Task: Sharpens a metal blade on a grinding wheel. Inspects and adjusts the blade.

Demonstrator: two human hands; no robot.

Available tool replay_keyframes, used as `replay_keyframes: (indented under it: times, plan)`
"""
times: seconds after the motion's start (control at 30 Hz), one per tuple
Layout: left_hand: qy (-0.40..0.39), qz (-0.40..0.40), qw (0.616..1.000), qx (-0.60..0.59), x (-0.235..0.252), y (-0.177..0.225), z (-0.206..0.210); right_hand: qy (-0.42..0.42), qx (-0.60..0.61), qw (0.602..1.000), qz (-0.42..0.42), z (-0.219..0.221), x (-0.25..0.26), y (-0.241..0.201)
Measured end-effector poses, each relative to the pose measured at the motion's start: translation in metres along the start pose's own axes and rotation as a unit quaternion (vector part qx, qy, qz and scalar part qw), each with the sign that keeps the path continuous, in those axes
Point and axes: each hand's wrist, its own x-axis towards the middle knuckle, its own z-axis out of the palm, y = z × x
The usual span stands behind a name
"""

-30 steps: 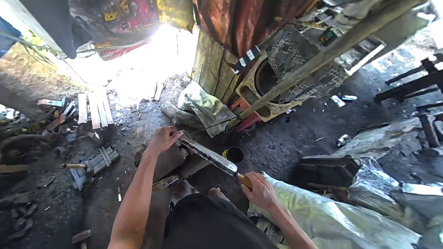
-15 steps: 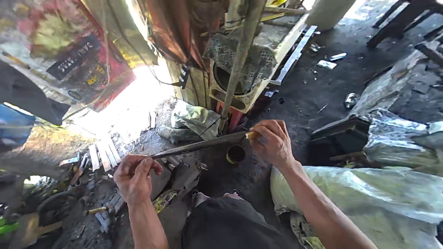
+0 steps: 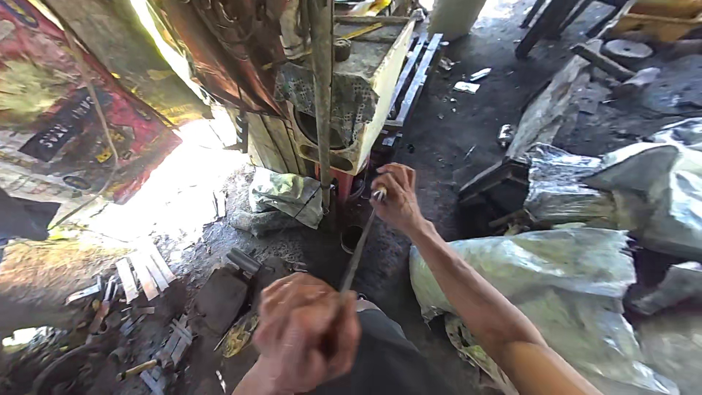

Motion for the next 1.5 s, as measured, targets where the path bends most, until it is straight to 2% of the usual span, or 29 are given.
replay_keyframes:
  times: [0.07,0.2,0.4,0.8,1.2,1.3,1.4,1.5]
  plan:
    - [-0.027,0.049,0.998,-0.017,0.009,0.008,0.025,-0.011,0.065,0.997,0.026,0.015,-0.001,-0.002]
    - [0.004,0.069,0.997,-0.024,0.023,0.009,0.044,-0.002,0.115,0.993,0.026,0.034,-0.002,-0.005]
    - [0.018,0.087,0.996,-0.014,0.026,0.009,0.046,-0.056,0.148,0.986,0.048,0.043,0.002,-0.011]
    - [0.032,0.069,0.997,0.013,0.027,-0.003,0.034,-0.078,0.136,0.987,0.032,0.048,-0.022,-0.020]
    - [0.025,0.071,0.997,-0.001,0.024,-0.003,0.034,-0.093,0.134,0.986,0.043,0.048,-0.023,-0.015]
    - [0.027,0.012,0.999,-0.020,0.018,-0.009,0.020,-0.090,0.128,0.988,0.019,0.046,-0.027,-0.010]
    - [0.045,-0.123,0.991,-0.014,0.005,-0.038,-0.017,-0.091,0.095,0.991,-0.002,0.038,-0.042,-0.001]
    - [0.097,-0.288,0.952,-0.039,-0.022,-0.086,-0.060,-0.158,0.056,0.986,-0.008,0.025,-0.065,-0.001]
